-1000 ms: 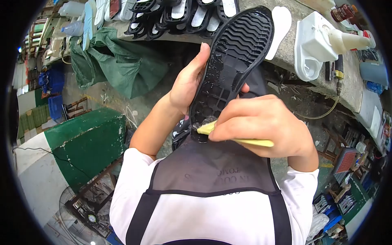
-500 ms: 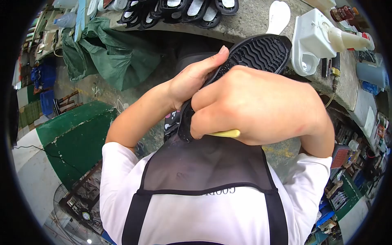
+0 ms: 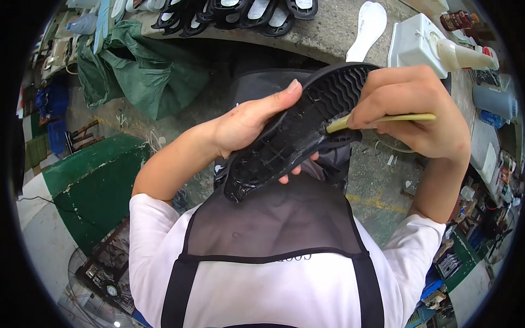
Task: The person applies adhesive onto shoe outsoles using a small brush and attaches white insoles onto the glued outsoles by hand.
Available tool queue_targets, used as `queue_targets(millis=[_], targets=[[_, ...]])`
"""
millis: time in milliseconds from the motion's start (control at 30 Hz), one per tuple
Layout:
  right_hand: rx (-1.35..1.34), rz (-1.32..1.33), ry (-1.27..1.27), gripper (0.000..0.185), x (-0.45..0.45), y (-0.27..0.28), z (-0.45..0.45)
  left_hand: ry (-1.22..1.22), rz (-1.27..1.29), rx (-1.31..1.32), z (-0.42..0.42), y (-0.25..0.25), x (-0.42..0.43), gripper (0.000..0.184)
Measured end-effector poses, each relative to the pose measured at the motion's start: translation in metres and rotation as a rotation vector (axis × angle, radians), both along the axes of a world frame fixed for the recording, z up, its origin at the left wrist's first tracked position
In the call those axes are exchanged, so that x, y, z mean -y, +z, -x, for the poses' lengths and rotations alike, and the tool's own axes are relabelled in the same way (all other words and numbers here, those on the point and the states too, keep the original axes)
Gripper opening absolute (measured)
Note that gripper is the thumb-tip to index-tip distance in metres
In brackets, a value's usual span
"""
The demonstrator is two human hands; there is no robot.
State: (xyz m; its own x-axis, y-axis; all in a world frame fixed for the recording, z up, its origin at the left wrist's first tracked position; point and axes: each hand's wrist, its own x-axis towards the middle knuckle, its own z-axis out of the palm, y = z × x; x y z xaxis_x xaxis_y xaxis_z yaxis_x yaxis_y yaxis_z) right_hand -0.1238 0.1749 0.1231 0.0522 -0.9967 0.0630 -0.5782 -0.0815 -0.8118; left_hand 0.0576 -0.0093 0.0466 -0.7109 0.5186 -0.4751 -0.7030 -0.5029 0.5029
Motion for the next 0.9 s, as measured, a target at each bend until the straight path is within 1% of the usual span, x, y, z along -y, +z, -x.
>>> queue_targets(millis=[33, 100, 133, 167, 233, 267, 300, 367, 400, 433, 533, 567, 600, 633, 667, 700, 733, 800, 833, 900], targets=[[0.037, 0.079, 0.01, 0.016, -0.001, -0.002, -0.006, -0.036, 0.0, -0.019, 0.002, 0.0, 0.005, 0.078], [0.135, 0.212, 0.062, 0.018, 0.009, -0.001, -0.027, 0.02, 0.032, -0.056, 0.006, -0.005, 0.001, 0.073], [0.146, 0.223, 0.123, 0.019, 0.016, -0.005, -0.036, 0.046, 0.05, -0.076, 0.008, -0.007, -0.001, 0.071], [0.158, 0.233, 0.185, 0.021, 0.023, -0.008, -0.044, 0.085, 0.019, -0.087, 0.01, -0.006, -0.003, 0.064], [0.129, 0.121, 0.301, 0.023, 0.03, -0.02, -0.054, 0.077, 0.165, -0.136, 0.012, -0.006, -0.003, 0.07], [0.193, 0.142, 0.32, 0.022, 0.03, -0.021, -0.053, 0.076, 0.239, -0.161, 0.012, -0.007, -0.002, 0.073], [0.256, 0.161, 0.344, 0.021, 0.03, -0.022, -0.051, 0.069, 0.235, -0.112, 0.011, -0.01, -0.003, 0.074], [0.261, 0.19, 0.334, 0.021, 0.03, -0.021, -0.049, 0.066, 0.282, -0.133, 0.011, -0.008, -0.001, 0.076], [0.264, 0.205, 0.329, 0.021, 0.03, -0.02, -0.048, 0.055, 0.253, -0.131, 0.011, -0.007, -0.001, 0.076], [0.219, 0.175, 0.309, 0.022, 0.031, -0.022, -0.051, 0.044, 0.223, -0.128, 0.012, -0.006, 0.0, 0.077], [0.197, 0.058, 0.398, 0.021, 0.03, -0.02, -0.055, 0.056, 0.354, -0.144, 0.014, -0.011, -0.008, 0.077], [0.264, 0.174, 0.345, 0.021, 0.03, -0.018, -0.052, -0.01, 0.32, -0.131, 0.013, -0.007, -0.005, 0.079], [0.254, 0.199, 0.303, 0.021, 0.03, -0.019, -0.05, -0.023, 0.296, -0.112, 0.014, -0.003, -0.002, 0.079], [0.244, 0.223, 0.261, 0.022, 0.031, -0.02, -0.048, -0.036, 0.274, -0.093, 0.015, 0.0, 0.0, 0.08], [0.159, 0.154, 0.224, 0.022, 0.03, -0.024, -0.049, -0.055, 0.251, -0.072, 0.016, 0.001, 0.001, 0.08], [0.208, 0.144, 0.267, 0.024, 0.029, -0.029, -0.049, -0.035, 0.421, -0.122, 0.015, -0.007, -0.002, 0.081], [0.214, 0.12, 0.294, 0.021, 0.025, -0.027, -0.046, -0.021, 0.339, -0.158, 0.014, -0.008, -0.003, 0.082], [0.238, 0.234, 0.104, 0.017, 0.014, -0.021, -0.036, 0.012, 0.243, -0.213, 0.01, -0.015, -0.002, 0.082], [0.23, 0.289, -0.01, 0.016, 0.009, -0.02, -0.033, -0.045, 0.221, -0.178, 0.009, -0.007, 0.002, 0.08], [0.176, 0.244, 0.065, 0.016, 0.003, -0.027, -0.036, -0.172, 0.183, -0.107, 0.009, 0.016, 0.011, 0.077]])
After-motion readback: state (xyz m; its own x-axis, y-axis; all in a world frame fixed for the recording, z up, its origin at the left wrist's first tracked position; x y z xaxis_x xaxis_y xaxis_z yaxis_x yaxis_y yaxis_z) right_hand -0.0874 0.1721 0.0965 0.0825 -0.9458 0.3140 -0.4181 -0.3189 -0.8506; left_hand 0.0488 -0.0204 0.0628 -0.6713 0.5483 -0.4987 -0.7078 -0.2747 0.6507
